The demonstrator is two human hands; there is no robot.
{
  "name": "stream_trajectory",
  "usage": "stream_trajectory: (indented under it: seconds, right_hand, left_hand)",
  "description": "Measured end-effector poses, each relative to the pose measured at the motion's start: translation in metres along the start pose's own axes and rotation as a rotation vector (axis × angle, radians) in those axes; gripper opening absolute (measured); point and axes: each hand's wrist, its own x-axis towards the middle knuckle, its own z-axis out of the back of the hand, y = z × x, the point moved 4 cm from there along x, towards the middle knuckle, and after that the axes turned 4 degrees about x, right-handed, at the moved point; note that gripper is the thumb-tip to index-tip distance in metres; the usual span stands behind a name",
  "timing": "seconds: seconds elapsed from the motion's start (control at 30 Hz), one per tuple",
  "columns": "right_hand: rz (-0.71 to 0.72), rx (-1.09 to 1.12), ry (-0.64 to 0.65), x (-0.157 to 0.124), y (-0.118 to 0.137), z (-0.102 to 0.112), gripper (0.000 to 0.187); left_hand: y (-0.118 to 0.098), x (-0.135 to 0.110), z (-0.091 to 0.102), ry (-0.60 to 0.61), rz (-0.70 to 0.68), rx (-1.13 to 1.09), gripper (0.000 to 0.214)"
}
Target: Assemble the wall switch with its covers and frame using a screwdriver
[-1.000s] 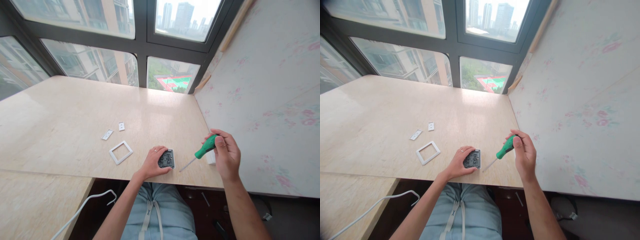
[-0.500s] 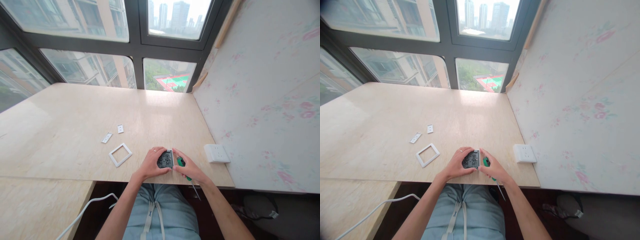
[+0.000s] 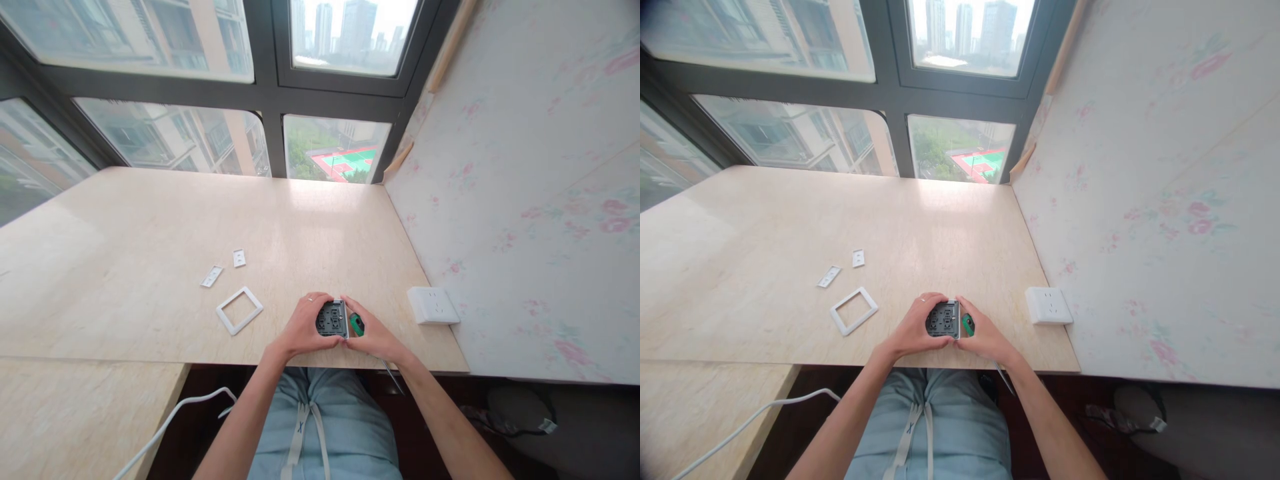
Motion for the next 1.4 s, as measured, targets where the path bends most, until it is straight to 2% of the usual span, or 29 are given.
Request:
stream_trajectory:
  seconds: [0.2,0.57,0.77,0.97,1.2,1.4]
  right_hand:
    - [0.022,-0.007,-0.012,-0.001,0.000,0.000,0.093]
    - [-0.086,0.083,0.010,-0.006,0.004,-0.001,0.094]
    - [-0.118,0.104,0.032,-0.008,0.010,-0.002,0.094]
    - [-0.143,0.127,0.056,-0.011,0.009,0.000,0.102]
    - [-0.163,0.155,0.082,-0.011,0.006,0.002,0.103]
    - [-0.171,0.170,0.066,-0.011,0.003,0.004,0.096]
  left_hand:
    - [-0.001,0.001,-0.002,-0.012,0.001,-0.012,0.075]
    - [0.004,0.001,0.000,0.028,0.016,-0.010,0.077]
    - [0.010,-0.004,-0.005,-0.006,0.060,-0.039,0.084]
    - [0.014,-0.004,-0.006,0.007,0.094,-0.058,0.095]
    - [0.014,0.001,-0.003,0.053,0.078,-0.058,0.090]
    - [0.014,0.003,-0.001,0.070,0.071,-0.047,0.091]
